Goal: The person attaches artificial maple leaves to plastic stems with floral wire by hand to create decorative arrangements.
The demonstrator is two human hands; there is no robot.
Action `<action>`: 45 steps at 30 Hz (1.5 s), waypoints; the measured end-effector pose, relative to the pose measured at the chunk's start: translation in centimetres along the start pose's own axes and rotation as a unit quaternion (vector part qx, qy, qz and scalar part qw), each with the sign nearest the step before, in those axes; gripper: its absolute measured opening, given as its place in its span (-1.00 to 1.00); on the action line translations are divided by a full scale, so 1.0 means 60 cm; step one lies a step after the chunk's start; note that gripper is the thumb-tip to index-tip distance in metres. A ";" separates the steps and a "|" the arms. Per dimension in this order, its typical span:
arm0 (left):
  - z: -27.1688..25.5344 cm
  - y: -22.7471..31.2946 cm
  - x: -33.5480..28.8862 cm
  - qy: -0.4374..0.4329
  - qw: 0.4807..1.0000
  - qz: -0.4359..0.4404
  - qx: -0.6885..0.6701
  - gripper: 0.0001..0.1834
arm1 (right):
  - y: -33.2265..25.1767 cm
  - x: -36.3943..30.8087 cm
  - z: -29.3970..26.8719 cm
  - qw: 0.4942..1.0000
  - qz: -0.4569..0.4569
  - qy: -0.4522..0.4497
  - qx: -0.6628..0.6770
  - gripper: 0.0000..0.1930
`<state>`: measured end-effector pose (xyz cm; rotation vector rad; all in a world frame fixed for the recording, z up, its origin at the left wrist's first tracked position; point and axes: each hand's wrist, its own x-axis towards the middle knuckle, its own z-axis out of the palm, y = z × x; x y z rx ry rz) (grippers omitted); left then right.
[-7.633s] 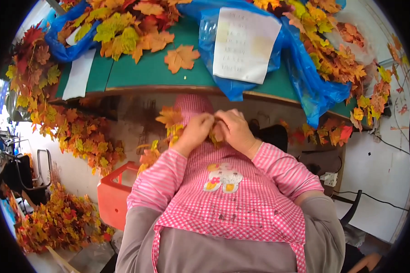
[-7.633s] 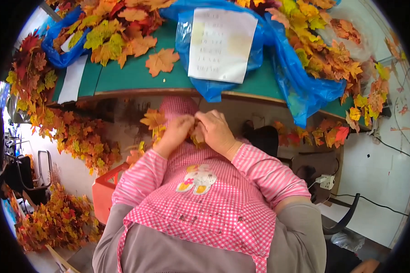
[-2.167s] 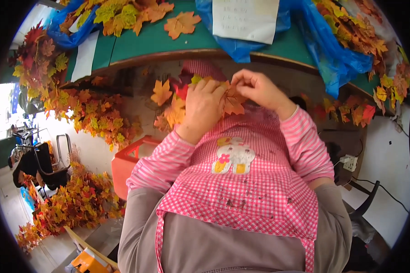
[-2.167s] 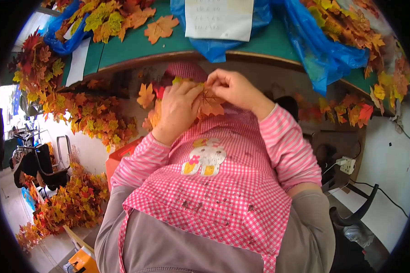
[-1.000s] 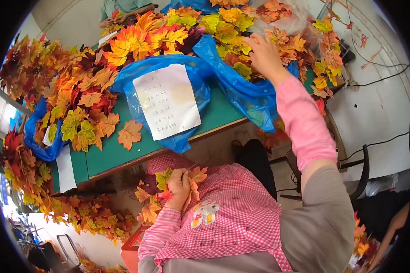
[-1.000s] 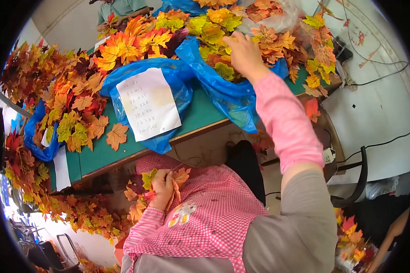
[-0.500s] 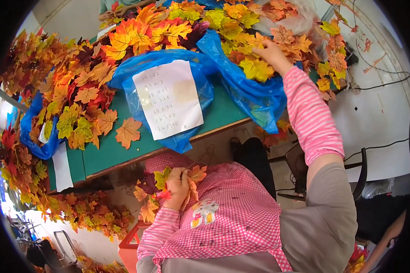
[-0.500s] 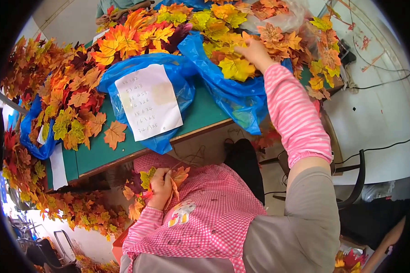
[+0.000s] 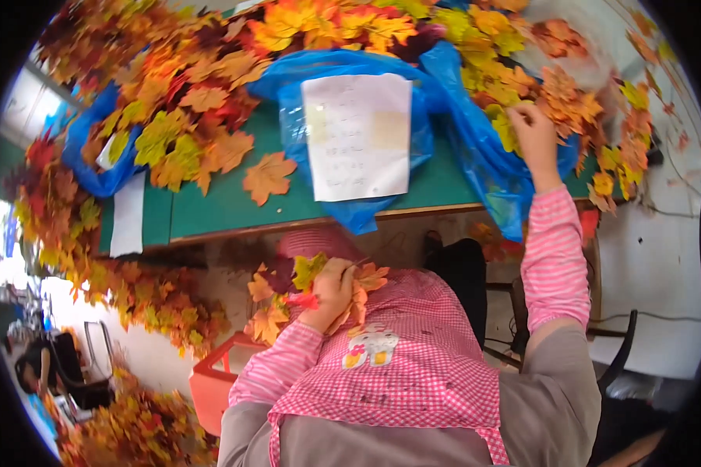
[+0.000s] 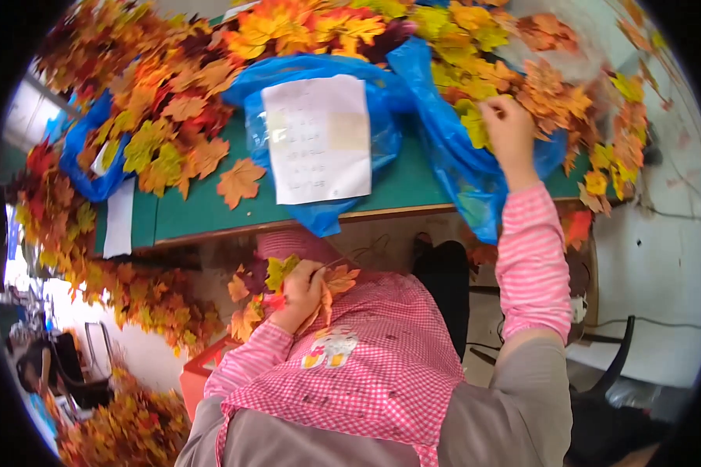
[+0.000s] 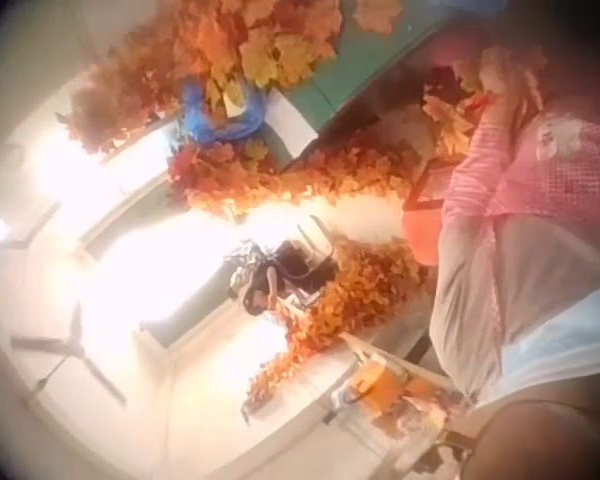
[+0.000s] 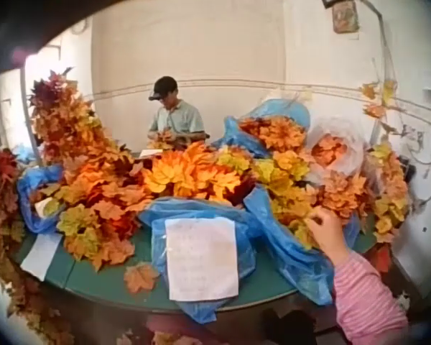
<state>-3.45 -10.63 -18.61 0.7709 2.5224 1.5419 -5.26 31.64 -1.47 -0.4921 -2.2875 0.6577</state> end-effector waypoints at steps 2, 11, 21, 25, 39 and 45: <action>0.000 0.001 -0.004 -0.008 1.000 0.011 -0.010 -0.93 | 0.013 0.009 -0.008 0.989 -0.099 0.103 0.049 -0.83; 0.002 -0.003 -0.011 0.003 0.999 0.037 -0.008 -0.92 | 0.005 -0.001 0.015 0.986 -0.122 -0.024 -0.108 -0.76; 0.001 -0.025 -0.019 0.005 1.000 0.003 0.003 -0.92 | 0.002 0.026 -0.008 0.989 -0.023 0.027 0.141 -0.83; -0.007 -0.007 -0.022 -0.003 1.000 0.005 -0.011 -0.92 | -0.021 0.009 -0.033 0.972 -0.098 0.050 0.205 -0.91; -0.006 0.013 -0.029 -0.035 0.998 0.046 0.014 -0.87 | -0.190 -0.323 0.150 0.892 -0.137 -0.409 0.132 -0.87; -0.001 -0.015 -0.020 0.025 0.996 0.068 -0.042 -0.92 | -0.189 -0.358 0.184 0.893 -0.190 -0.393 0.109 -0.92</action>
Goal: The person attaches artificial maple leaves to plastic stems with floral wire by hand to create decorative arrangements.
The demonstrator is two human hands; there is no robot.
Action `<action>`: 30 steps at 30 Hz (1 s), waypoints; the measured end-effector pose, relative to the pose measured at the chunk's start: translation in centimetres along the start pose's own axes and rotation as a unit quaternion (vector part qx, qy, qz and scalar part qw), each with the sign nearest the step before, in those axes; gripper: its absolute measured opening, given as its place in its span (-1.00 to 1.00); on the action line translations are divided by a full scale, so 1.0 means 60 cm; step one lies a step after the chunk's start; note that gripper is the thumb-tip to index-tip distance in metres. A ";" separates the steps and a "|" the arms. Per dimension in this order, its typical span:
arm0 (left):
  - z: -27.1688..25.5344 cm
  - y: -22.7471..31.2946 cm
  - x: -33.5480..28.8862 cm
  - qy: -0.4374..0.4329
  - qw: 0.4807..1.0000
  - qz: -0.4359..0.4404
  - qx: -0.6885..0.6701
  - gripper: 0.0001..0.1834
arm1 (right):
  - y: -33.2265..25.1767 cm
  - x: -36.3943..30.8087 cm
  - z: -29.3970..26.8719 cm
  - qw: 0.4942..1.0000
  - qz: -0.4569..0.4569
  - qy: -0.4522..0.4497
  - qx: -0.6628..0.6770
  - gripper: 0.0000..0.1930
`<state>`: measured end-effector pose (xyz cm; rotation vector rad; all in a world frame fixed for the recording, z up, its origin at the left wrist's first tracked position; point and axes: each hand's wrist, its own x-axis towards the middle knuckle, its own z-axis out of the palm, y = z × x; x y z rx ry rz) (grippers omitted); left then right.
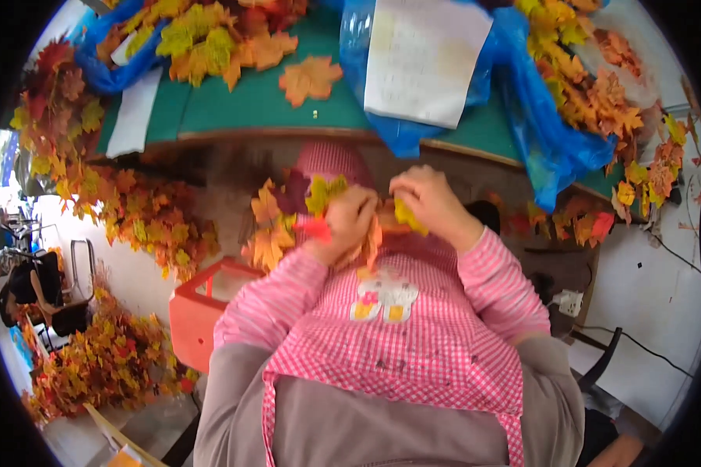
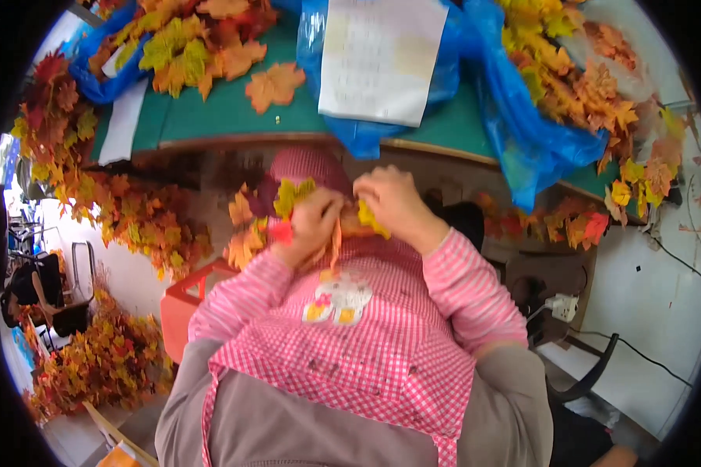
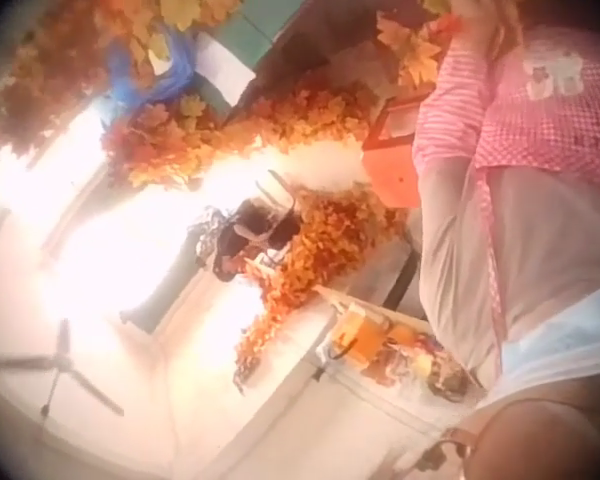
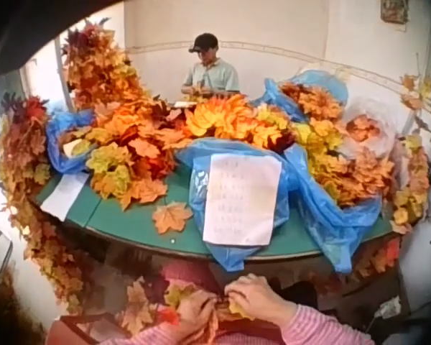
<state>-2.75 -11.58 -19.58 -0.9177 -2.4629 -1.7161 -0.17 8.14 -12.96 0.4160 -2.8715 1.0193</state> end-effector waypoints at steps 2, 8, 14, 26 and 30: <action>-0.003 -0.002 0.004 0.004 1.000 0.003 -0.017 -0.93 | -0.004 0.005 0.001 0.999 -0.013 0.021 -0.036 -0.92; -0.009 0.006 0.006 -0.003 0.995 -0.060 -0.074 -0.91 | -0.004 0.014 0.017 0.999 0.000 0.030 0.038 -0.92; -0.010 0.011 -0.001 0.002 0.996 -0.059 -0.073 -0.91 | -0.002 0.009 0.022 1.000 0.015 0.017 0.020 -0.91; -0.004 0.002 0.000 0.003 0.994 -0.075 -0.083 -0.91 | 0.001 0.011 0.027 1.000 0.016 -0.003 0.008 -0.91; -0.005 0.003 0.000 -0.001 0.995 -0.068 -0.075 -0.91 | 0.003 0.013 0.030 1.000 -0.007 -0.019 -0.005 -0.90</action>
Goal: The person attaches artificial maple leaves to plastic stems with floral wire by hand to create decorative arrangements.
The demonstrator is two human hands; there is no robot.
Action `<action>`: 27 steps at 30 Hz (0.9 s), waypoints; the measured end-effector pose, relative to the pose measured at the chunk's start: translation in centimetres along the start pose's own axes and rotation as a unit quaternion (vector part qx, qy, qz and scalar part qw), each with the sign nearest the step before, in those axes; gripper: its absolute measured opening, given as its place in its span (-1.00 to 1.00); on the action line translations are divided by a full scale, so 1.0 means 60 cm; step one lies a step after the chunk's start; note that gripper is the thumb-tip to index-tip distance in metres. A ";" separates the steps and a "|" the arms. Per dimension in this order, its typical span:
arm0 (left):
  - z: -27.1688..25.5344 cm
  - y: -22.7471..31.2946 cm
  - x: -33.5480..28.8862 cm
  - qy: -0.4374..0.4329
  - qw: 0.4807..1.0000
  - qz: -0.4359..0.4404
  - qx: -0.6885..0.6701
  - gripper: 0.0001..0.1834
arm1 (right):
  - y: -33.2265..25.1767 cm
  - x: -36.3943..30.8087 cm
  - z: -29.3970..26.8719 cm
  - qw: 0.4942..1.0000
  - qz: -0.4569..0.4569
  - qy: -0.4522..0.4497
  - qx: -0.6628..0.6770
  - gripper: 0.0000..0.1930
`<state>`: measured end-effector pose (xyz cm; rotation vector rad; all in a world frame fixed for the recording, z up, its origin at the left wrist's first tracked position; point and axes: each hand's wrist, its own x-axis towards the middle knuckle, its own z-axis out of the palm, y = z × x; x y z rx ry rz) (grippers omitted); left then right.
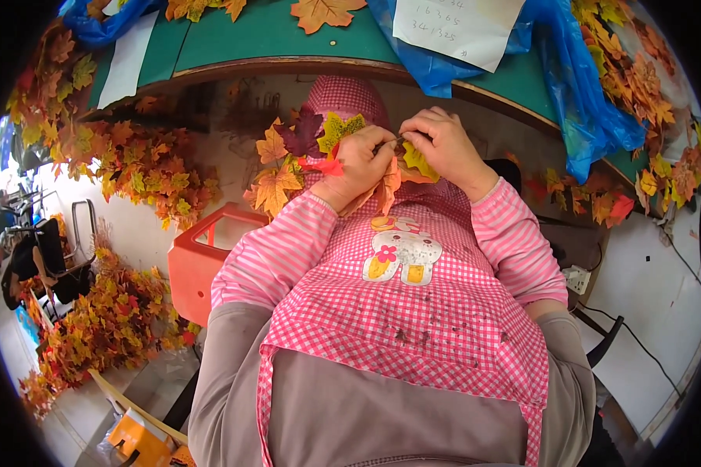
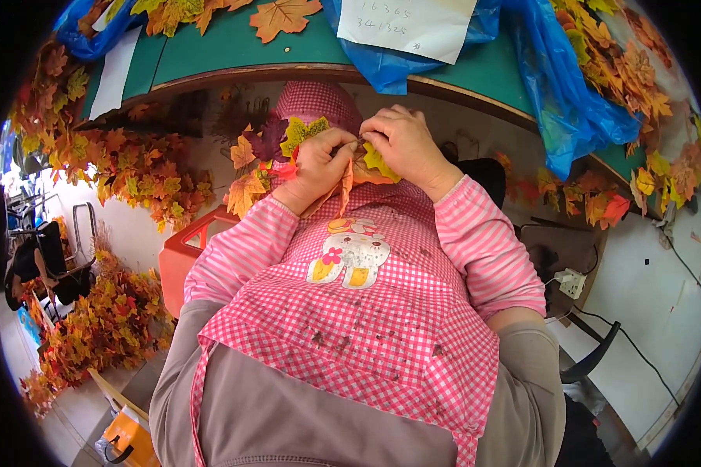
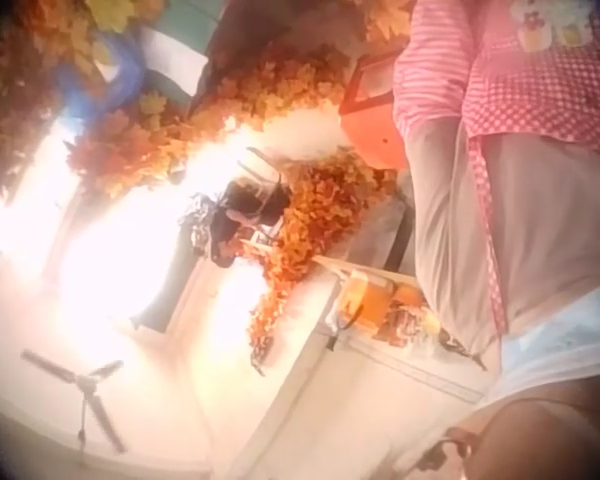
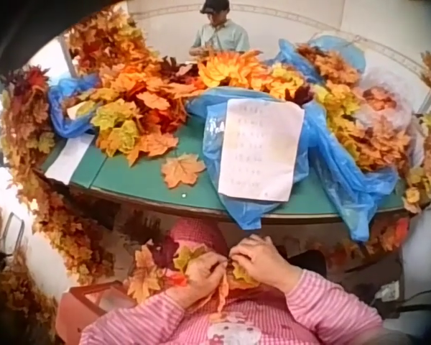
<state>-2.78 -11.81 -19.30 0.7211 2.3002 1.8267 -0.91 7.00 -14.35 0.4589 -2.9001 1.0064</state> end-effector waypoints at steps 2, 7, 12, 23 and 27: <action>-0.001 -0.001 0.000 -0.006 1.000 0.001 0.012 -0.91 | 0.009 0.002 -0.004 1.000 0.015 -0.003 0.014 -0.91; -0.003 0.002 0.002 -0.001 1.000 -0.005 0.023 -0.92 | 0.022 0.006 -0.015 0.997 0.038 -0.003 0.071 -0.90; -0.002 0.001 0.001 0.000 1.000 -0.012 0.008 -0.92 | 0.005 0.000 0.000 1.000 0.012 -0.018 0.019 -0.89; 0.002 -0.009 -0.003 0.010 0.999 0.019 0.030 -0.92 | 0.008 -0.014 0.024 0.996 0.048 0.005 0.076 -0.90; 0.000 0.000 0.000 0.007 1.000 -0.007 0.011 -0.92 | 0.001 -0.017 0.034 0.998 0.040 0.030 0.041 -0.90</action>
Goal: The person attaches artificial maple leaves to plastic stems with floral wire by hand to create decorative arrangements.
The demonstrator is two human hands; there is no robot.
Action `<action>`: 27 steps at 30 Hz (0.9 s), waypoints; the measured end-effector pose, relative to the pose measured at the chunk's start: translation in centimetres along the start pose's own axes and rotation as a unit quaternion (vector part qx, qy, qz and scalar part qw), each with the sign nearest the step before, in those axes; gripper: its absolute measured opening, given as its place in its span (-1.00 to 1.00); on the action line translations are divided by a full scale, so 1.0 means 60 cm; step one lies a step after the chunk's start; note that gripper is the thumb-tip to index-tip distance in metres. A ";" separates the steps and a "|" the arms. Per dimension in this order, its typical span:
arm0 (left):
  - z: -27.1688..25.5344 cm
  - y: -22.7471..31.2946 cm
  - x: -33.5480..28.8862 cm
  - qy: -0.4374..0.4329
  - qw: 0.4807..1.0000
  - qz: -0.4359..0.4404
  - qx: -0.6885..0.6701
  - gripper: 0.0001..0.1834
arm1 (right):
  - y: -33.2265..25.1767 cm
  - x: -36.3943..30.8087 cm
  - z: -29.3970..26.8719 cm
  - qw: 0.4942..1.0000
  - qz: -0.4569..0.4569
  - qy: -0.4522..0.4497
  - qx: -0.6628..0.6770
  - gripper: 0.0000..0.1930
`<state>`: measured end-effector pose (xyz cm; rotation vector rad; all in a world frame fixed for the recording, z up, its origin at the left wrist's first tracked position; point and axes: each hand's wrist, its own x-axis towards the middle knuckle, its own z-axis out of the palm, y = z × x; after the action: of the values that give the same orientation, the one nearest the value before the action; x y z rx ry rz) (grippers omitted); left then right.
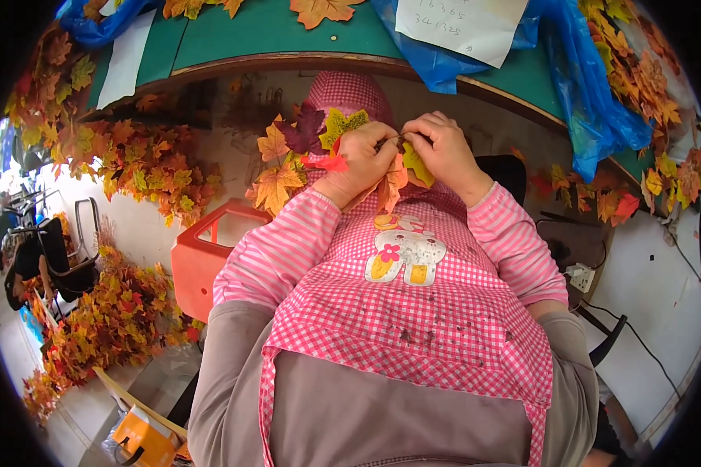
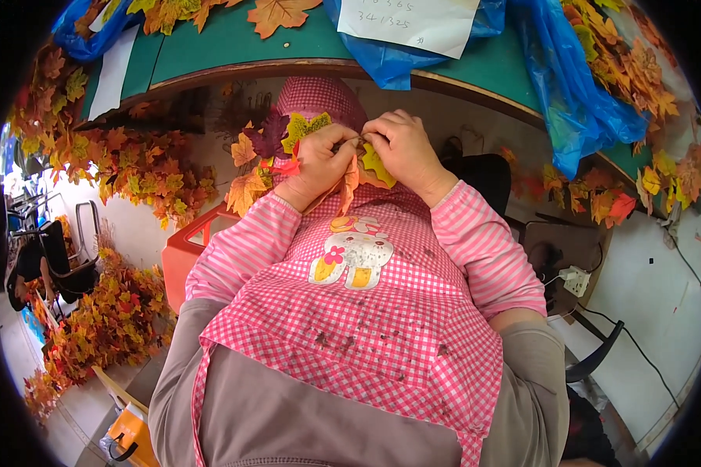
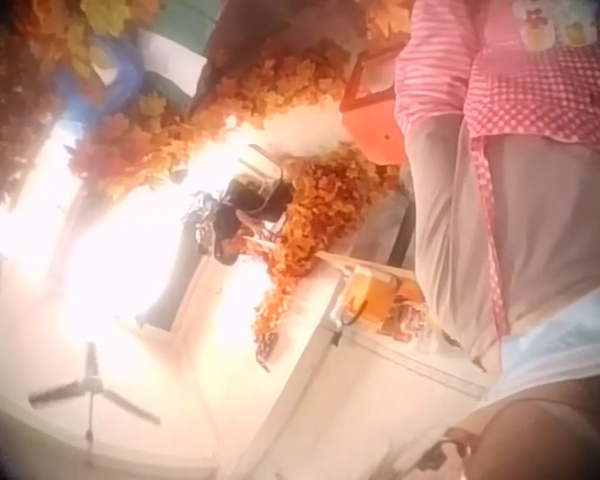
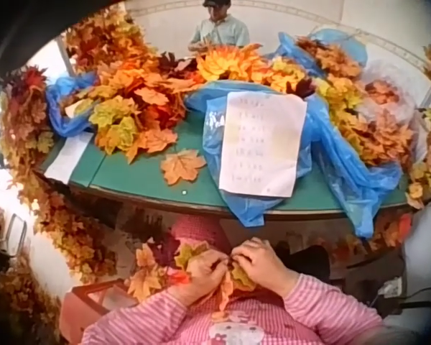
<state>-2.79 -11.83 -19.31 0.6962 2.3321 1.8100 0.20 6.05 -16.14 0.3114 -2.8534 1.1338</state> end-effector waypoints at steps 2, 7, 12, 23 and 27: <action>-0.002 0.002 0.002 0.001 1.000 -0.003 0.003 -0.92 | 0.001 0.001 0.005 0.999 0.009 0.011 0.031 -0.90; 0.000 -0.001 0.002 0.008 0.999 0.028 0.026 -0.92 | -0.006 0.000 0.010 0.999 -0.003 0.026 0.020 -0.90; 0.000 -0.004 -0.003 0.012 0.996 0.059 0.062 -0.92 | -0.002 -0.005 0.020 0.997 0.011 0.033 0.073 -0.89; 0.006 -0.009 -0.004 0.011 0.996 0.051 0.067 -0.91 | -0.006 -0.001 0.018 0.987 0.070 0.022 0.145 -0.89; -0.002 -0.007 0.001 -0.049 0.994 -0.094 0.028 -0.83 | -0.018 -0.014 0.018 0.995 0.004 0.058 0.079 -0.87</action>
<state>-3.02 -11.97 -19.69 0.5381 2.3045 1.6009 1.29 4.69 -16.34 0.2320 -2.6736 1.3356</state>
